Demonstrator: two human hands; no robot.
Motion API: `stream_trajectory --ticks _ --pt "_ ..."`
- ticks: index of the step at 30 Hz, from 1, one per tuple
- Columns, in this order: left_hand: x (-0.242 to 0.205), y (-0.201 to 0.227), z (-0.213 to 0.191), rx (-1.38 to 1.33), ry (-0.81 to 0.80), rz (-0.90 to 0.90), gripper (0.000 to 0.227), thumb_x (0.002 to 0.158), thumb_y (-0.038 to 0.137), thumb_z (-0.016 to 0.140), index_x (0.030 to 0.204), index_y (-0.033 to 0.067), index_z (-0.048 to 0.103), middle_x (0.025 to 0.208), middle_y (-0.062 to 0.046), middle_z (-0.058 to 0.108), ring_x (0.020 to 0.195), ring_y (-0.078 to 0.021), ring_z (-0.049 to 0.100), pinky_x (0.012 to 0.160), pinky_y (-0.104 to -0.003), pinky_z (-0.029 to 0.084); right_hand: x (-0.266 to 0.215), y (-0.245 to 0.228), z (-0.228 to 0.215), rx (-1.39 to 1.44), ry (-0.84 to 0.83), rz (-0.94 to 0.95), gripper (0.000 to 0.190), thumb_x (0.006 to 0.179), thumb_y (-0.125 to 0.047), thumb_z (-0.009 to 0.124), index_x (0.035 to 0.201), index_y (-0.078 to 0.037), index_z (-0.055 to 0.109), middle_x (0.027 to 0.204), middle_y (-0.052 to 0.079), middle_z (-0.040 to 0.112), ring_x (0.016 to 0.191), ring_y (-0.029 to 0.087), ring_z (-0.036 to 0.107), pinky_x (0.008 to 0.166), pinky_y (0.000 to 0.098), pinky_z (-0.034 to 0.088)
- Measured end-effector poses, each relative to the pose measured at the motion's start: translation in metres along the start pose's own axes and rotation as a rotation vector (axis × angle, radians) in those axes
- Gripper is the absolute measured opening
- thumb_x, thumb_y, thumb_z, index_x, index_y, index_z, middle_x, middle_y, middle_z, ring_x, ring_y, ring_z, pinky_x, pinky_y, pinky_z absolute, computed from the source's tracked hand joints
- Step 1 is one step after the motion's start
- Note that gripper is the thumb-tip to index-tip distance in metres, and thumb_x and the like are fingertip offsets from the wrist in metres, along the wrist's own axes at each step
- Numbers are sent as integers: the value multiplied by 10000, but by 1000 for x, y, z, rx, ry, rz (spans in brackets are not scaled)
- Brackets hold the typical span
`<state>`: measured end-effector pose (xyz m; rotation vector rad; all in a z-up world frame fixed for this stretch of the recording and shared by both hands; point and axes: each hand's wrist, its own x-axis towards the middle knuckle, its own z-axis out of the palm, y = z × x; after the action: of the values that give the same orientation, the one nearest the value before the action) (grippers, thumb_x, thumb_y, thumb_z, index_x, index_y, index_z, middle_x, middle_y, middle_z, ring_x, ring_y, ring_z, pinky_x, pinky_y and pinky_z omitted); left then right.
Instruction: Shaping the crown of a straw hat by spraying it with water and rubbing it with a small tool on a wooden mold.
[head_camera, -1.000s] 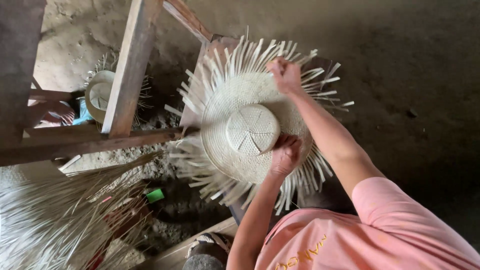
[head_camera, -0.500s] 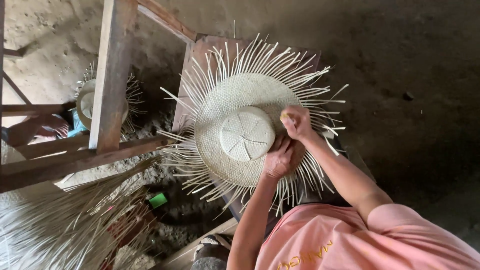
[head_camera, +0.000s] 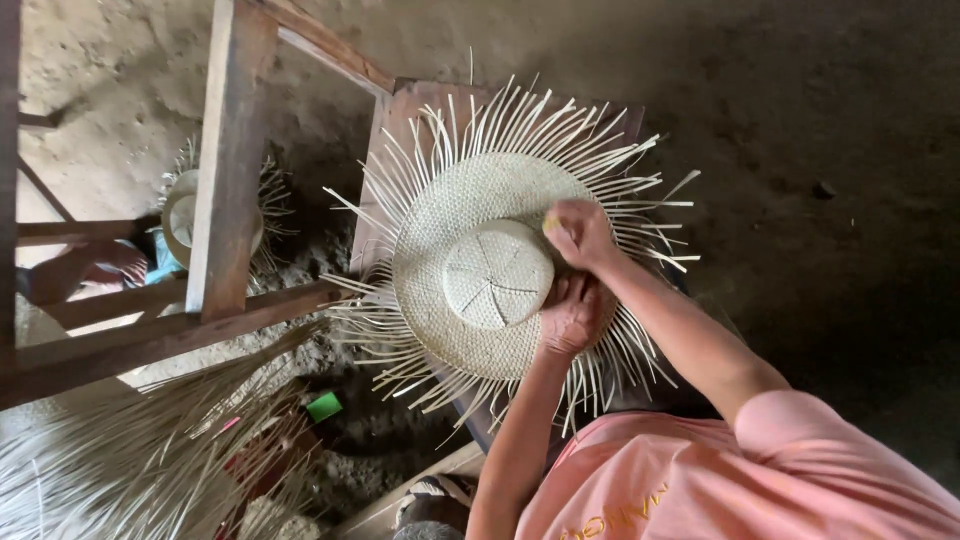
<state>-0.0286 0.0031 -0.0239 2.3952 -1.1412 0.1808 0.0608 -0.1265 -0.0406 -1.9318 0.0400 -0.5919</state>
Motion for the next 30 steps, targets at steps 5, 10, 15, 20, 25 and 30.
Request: stream_trajectory --ticks 5,10,15,20,25,30 --pt "3 3 -9 -38 -43 -9 197 773 252 584 919 132 639 943 -113 600 878 -312 582 792 -409 453 8 2 24 -38 -30 -100 349 916 -292 516 651 -66 538 508 149 454 449 366 497 440 406 420" --pt "2 3 4 -53 30 -28 199 784 245 567 891 111 667 949 -108 600 920 -304 580 851 -418 436 89 3 72 -95 3 -211 372 957 -286 505 644 -86 509 500 108 458 434 321 514 437 356 428" --pt "11 4 -12 -62 99 -2 143 800 180 535 872 115 639 909 -91 604 909 -282 591 801 -385 447 38 7 42 1 -48 -154 376 946 -268 528 632 -63 505 506 135 443 454 364 493 441 408 411" --pt "-1 0 4 -44 21 -20 220 766 236 564 954 149 638 1012 -103 598 985 -310 597 773 -392 487 -15 19 18 -6 -105 -48 350 947 -305 477 669 -119 581 545 70 495 477 279 508 483 350 440" --pt "-2 1 10 -28 61 -26 165 734 245 579 845 139 641 873 -79 594 889 -289 582 797 -410 456 84 -17 72 -21 -57 -154 412 974 -320 481 632 -93 514 503 94 451 444 281 483 456 352 414" --pt "9 -3 4 -64 108 6 148 721 220 549 780 115 635 828 -99 581 853 -297 570 777 -407 450 85 10 75 -33 -19 -224 453 997 -300 462 589 -104 472 458 54 432 391 228 463 429 300 407"
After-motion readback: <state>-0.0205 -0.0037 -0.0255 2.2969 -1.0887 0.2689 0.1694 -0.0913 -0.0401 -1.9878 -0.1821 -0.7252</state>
